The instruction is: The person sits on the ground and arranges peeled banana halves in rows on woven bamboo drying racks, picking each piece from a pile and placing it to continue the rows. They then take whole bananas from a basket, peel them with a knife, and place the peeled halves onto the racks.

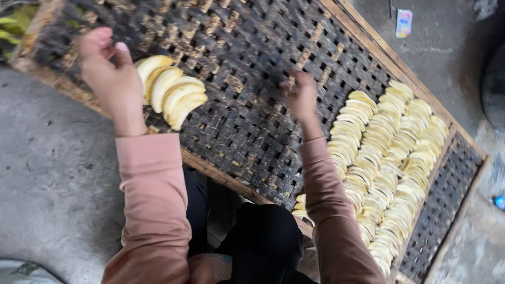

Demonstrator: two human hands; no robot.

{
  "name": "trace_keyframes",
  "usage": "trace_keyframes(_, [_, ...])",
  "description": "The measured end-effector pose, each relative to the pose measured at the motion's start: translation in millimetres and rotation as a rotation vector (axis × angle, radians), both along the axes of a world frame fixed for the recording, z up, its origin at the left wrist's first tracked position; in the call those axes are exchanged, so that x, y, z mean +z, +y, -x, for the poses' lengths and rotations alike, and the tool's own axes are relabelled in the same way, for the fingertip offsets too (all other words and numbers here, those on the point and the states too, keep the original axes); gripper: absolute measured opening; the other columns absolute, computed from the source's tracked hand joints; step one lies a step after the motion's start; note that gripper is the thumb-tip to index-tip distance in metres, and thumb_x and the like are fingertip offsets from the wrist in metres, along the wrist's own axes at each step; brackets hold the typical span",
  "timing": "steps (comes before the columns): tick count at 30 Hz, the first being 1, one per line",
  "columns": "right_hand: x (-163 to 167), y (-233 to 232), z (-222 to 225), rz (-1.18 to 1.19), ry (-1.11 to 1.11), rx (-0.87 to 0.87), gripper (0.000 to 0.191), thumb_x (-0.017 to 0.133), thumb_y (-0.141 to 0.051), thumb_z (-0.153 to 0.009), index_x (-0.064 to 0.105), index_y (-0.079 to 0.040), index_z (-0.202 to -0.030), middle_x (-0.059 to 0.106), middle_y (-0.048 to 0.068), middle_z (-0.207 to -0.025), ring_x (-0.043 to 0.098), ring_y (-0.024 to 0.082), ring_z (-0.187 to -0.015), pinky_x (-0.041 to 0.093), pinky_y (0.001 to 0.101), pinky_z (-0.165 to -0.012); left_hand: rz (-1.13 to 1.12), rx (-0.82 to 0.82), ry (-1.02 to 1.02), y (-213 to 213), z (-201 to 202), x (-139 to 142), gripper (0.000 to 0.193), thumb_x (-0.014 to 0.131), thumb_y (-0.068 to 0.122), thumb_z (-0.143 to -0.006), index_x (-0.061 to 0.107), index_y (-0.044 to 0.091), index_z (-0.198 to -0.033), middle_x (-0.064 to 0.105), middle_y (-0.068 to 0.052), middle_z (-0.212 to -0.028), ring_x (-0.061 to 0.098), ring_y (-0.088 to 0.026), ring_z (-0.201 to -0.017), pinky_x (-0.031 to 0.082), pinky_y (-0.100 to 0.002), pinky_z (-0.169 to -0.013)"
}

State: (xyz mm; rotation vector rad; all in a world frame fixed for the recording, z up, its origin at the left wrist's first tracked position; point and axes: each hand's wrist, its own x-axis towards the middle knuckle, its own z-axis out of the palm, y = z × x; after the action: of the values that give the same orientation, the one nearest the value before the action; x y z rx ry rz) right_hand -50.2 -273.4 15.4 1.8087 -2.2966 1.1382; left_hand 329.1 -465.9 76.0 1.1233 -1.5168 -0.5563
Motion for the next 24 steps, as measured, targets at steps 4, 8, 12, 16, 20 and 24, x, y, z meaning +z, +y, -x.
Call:
trace_keyframes(4, [11,-64,-134,-0.186,-0.279,0.492,0.080,0.086,-0.029,-0.086,0.045,-0.004,-0.150,0.053,0.019,-0.147,0.054,0.036,-0.135,0.043,0.0455,-0.116,-0.021,0.123,-0.083,2,-10,18,0.025,0.071,-0.009,-0.098,0.065,0.002,-0.120,0.070,-0.008,-0.111,0.071,-0.016,-0.100,0.059,-0.030,-0.090])
trace_keyframes(8, [29,-112,-197,-0.568,-0.091,0.582,0.092,0.087,-0.036,-0.076,0.039,-0.009,-0.149,0.048,0.017,-0.145,0.048,0.037,-0.136,0.034,0.0479,-0.119,-0.019,0.082,0.100,6,-6,36,0.022,0.068,-0.006,-0.099,0.065,0.002,-0.119,0.072,-0.007,-0.112,0.072,-0.016,-0.100,0.060,-0.031,-0.089])
trace_keyframes(12, [48,-144,-225,-0.364,0.036,0.640,0.068,0.084,-0.032,-0.089,0.052,-0.014,-0.146,0.047,0.018,-0.150,0.046,0.041,-0.137,0.030,0.0533,-0.115,-0.172,0.011,0.350,3,-10,39,0.018,0.068,0.000,-0.103,0.065,0.002,-0.120,0.070,-0.005,-0.114,0.068,-0.013,-0.105,0.055,-0.027,-0.092])
trace_keyframes(16, [71,-162,-243,-0.609,-0.049,0.500,0.063,0.089,-0.031,-0.075,0.064,-0.019,-0.131,0.055,0.010,-0.136,0.053,0.032,-0.127,0.035,0.0484,-0.116,-0.144,-0.135,0.620,-3,-10,34,0.019,0.065,-0.003,-0.105,0.063,0.000,-0.124,0.067,-0.006,-0.121,0.065,-0.012,-0.110,0.055,-0.026,-0.100])
trace_keyframes(20, [96,-168,-250,-0.719,-0.072,0.546,0.050,0.092,-0.020,-0.068,0.069,-0.013,-0.112,0.064,0.008,-0.124,0.060,0.028,-0.117,0.047,0.0425,-0.105,-0.211,-0.187,0.647,2,5,39,0.020,0.067,0.001,-0.105,0.065,0.002,-0.125,0.068,-0.007,-0.122,0.064,-0.011,-0.110,0.053,-0.026,-0.099])
trace_keyframes(24, [104,-171,-244,-0.648,-0.155,0.648,0.050,0.093,-0.017,-0.066,0.066,-0.011,-0.107,0.073,0.006,-0.105,0.068,0.026,-0.103,0.052,0.0415,-0.091,-0.464,-0.147,0.860,12,5,51,0.028,0.069,0.007,-0.101,0.065,0.007,-0.128,0.065,-0.005,-0.121,0.061,-0.011,-0.105,0.050,-0.025,-0.086])
